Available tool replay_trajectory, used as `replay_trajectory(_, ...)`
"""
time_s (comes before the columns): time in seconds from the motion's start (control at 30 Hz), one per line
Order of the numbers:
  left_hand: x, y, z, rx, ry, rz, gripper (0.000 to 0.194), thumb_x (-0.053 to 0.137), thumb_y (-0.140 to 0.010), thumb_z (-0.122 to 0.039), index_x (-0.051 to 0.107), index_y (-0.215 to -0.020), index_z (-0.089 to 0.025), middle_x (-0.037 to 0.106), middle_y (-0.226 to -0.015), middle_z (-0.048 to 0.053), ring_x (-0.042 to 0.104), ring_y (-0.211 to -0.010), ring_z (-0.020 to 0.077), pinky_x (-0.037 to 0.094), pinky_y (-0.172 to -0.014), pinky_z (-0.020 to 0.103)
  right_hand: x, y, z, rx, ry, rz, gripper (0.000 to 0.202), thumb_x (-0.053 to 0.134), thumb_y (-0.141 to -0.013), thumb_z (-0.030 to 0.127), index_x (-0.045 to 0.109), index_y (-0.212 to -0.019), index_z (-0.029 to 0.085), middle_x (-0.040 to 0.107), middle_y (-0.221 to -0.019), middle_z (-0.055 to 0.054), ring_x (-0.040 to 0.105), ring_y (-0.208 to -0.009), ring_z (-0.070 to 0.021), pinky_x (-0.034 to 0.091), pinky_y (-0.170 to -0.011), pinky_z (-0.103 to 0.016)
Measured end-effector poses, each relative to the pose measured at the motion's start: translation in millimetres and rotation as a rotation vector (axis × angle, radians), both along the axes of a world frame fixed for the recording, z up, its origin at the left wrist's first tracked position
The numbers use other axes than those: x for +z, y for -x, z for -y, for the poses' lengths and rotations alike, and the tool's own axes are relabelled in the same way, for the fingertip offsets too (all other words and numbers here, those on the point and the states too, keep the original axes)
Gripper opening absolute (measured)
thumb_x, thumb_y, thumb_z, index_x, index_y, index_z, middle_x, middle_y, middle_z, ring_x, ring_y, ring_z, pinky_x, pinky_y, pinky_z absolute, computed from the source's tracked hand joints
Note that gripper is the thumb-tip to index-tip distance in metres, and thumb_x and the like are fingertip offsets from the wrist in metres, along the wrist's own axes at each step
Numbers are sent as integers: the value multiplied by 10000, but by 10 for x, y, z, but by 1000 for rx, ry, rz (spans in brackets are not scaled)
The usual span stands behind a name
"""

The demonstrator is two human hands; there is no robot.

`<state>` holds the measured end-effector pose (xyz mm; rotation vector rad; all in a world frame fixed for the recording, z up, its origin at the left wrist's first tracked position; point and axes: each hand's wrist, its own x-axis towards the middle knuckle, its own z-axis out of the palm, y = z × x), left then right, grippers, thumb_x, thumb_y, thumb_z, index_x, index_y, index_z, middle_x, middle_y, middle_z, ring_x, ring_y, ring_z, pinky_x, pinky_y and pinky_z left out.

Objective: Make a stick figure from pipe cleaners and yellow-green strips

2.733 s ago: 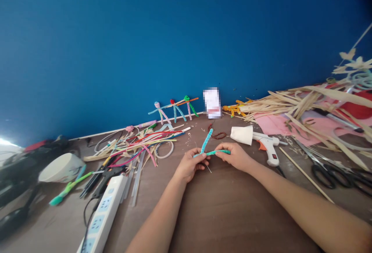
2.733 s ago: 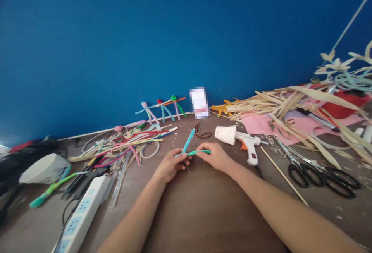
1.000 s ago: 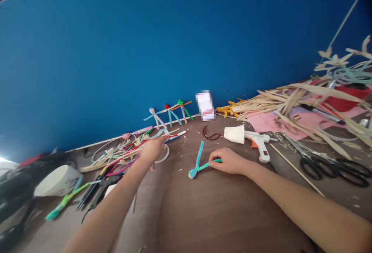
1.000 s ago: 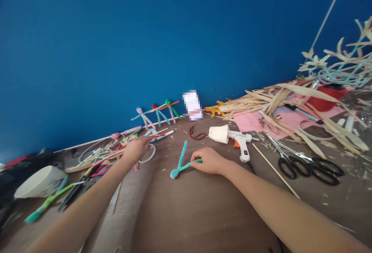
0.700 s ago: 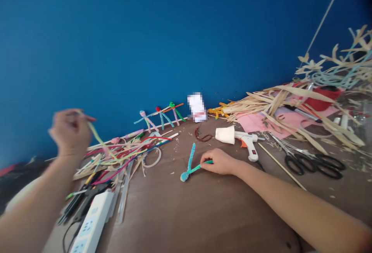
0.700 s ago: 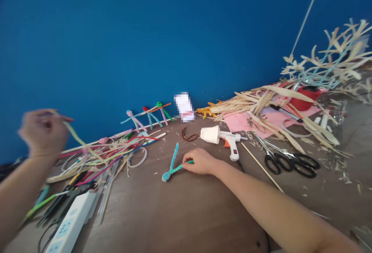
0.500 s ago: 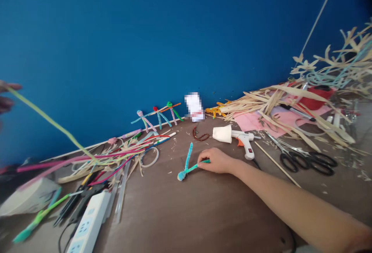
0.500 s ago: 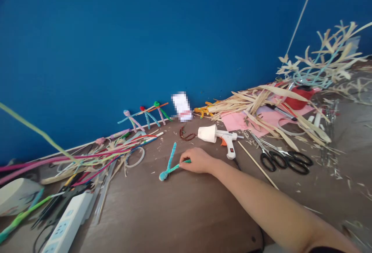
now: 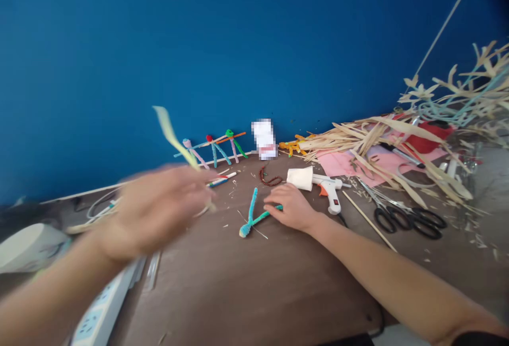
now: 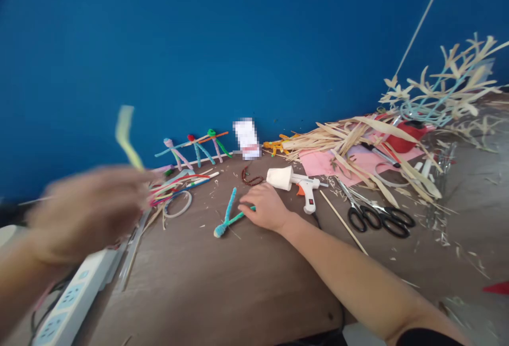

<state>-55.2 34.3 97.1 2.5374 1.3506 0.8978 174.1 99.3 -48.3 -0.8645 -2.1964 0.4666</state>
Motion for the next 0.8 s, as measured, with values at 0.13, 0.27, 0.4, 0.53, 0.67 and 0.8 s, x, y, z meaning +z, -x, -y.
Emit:
replay_trajectory(0.13,-491,-434,159,-420,-43,-155,206,525,-705,-145,624,-856,-245,630,-1016,87,586,-908,214,478,-744,313,18,1,67,-57,-11,-404,337,375,-819,214,396,-1154,178,525,-962,-89,521,-830,-158,411,-766,-322)
replay_trajectory(0.27,-1087,-742,140,-422,-150,-27,223,460,-716,-93,582,-876,-188,612,-1005,117,556,-929,207,471,-761,341,-7,31,133,115,153,-503,391,298,-854,236,265,-1242,197,524,-864,-54,514,-613,-111,453,-599,-270)
replay_trajectory(0.4,-1346,-806,32,-311,-219,62,171,472,-713,-91,544,-861,-138,573,-954,123,518,-924,192,457,-780,342,-10,50,140,202,282,-454,338,297,-864,265,405,-1179,206,561,-822,-42,515,-584,-107,454,-579,-265)
replay_trajectory(0.53,-1401,-784,-16,-311,-148,4,155,497,-729,-199,548,-861,-136,564,-916,114,513,-892,197,453,-760,345,-4,108,156,216,420,-498,294,363,-843,271,460,-1113,206,595,-843,-50,543,-629,-119,460,-598,-271)
replay_trajectory(0.67,-1402,-757,-9,-379,-144,-49,206,521,-727,-293,560,-878,-159,591,-844,76,540,-802,188,447,-715,327,-11,182,157,162,549,-591,382,471,-791,237,396,-1163,202,605,-727,-11,548,-602,-113,463,-604,-263)
replay_trajectory(0.8,-1404,-652,-33,-52,-216,137,305,517,-733,-292,500,-1013,-173,538,-1023,108,535,-889,193,432,-737,302,-38,181,79,43,626,-766,272,477,-783,241,475,-1051,194,599,-703,2,543,-566,-99,455,-562,-241)
